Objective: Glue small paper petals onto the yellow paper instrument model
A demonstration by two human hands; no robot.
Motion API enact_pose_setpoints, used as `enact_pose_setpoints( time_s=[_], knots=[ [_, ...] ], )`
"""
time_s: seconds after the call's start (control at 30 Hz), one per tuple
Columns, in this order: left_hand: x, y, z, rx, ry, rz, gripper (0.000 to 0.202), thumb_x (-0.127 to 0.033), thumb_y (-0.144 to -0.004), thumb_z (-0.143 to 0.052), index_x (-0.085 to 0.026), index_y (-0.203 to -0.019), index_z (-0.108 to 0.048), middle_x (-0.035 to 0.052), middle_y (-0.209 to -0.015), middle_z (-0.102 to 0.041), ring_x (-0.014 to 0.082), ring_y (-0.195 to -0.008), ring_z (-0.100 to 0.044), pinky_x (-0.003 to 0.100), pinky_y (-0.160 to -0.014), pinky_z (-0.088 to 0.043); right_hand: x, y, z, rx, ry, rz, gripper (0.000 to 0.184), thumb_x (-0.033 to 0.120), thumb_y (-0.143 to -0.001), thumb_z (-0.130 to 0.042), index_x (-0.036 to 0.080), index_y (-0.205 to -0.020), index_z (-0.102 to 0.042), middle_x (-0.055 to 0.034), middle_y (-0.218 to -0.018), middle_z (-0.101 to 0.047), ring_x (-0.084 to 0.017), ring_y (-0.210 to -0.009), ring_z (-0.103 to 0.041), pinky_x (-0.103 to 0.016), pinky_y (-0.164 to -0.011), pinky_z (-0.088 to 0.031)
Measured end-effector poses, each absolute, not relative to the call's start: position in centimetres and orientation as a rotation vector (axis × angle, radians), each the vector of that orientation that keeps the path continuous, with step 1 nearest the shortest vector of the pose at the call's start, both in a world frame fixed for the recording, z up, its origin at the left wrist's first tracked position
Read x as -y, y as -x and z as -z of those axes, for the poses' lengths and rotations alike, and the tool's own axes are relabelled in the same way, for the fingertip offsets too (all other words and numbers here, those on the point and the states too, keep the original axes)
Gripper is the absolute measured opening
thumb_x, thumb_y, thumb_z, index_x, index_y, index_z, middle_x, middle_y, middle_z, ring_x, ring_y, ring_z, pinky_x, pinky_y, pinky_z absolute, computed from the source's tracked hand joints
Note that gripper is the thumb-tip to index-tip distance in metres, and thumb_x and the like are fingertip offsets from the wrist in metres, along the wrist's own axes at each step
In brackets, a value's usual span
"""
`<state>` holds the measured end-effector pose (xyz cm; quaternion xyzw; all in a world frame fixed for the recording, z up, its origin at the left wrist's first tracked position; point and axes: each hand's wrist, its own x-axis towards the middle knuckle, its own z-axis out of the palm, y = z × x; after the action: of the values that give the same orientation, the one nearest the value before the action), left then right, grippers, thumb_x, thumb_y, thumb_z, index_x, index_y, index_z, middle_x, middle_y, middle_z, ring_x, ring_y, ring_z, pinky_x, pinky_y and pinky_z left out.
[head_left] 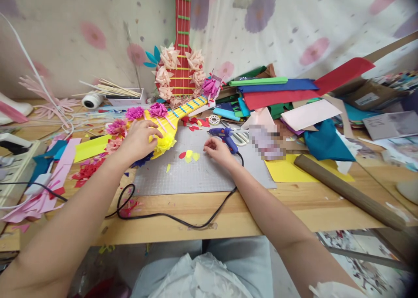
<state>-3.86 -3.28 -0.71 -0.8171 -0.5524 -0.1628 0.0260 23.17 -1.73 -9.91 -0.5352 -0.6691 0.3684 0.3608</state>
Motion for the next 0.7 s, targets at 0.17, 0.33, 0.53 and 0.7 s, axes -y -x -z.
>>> enact_pose_setpoints(
  time_s=[0.17,0.33,0.53,0.7],
  knots=[
    [3.57,3.73,0.91,1.612,2.597,0.377,0.023,-0.024,-0.071,-0.050,-0.022,-0.084,-0.069,0.0089,-0.113,-0.057,0.0270,-0.116,-0.045,0.051,-0.105,-0.021,1.93,-23.51,10.10,1.723,1.394,-0.921,0.007,0.023,-0.071,-0.050,0.020,-0.078,-0.050,-0.0004,-0.075,-0.061,-0.012,-0.067,-0.056,-0.026,-0.062,-0.044],
    [3.50,3.73,0.82,1.607,2.631,0.386,0.021,-0.028,-0.071,-0.052,-0.022,-0.080,-0.070,0.0092,-0.113,-0.058,0.0293,-0.117,-0.044,0.054,-0.107,-0.016,2.00,-23.48,10.08,1.726,1.388,-0.920,0.007,0.023,-0.071,-0.050,0.021,-0.077,-0.050,-0.0003,-0.075,-0.060,-0.012,-0.067,-0.056,-0.026,-0.063,-0.045],
    [3.76,3.68,0.04,1.517,2.667,0.338,0.023,-0.034,-0.069,-0.057,-0.019,-0.082,-0.069,0.0088,-0.113,-0.058,0.0285,-0.118,-0.043,0.051,-0.108,-0.017,1.89,-23.52,10.41,1.717,1.386,-0.936,0.007,0.024,-0.071,-0.050,0.021,-0.078,-0.050,0.0001,-0.075,-0.060,-0.012,-0.068,-0.056,-0.026,-0.064,-0.045],
    [3.65,3.34,0.29,1.545,2.638,0.422,0.015,-0.032,-0.072,-0.057,-0.020,-0.070,-0.066,0.0073,-0.104,-0.061,0.0263,-0.111,-0.049,0.050,-0.108,-0.017,1.89,-23.57,10.43,1.719,1.399,-0.939,0.008,0.024,-0.071,-0.050,0.021,-0.078,-0.050,0.0003,-0.077,-0.061,-0.012,-0.069,-0.056,-0.026,-0.064,-0.045]
  ],
)
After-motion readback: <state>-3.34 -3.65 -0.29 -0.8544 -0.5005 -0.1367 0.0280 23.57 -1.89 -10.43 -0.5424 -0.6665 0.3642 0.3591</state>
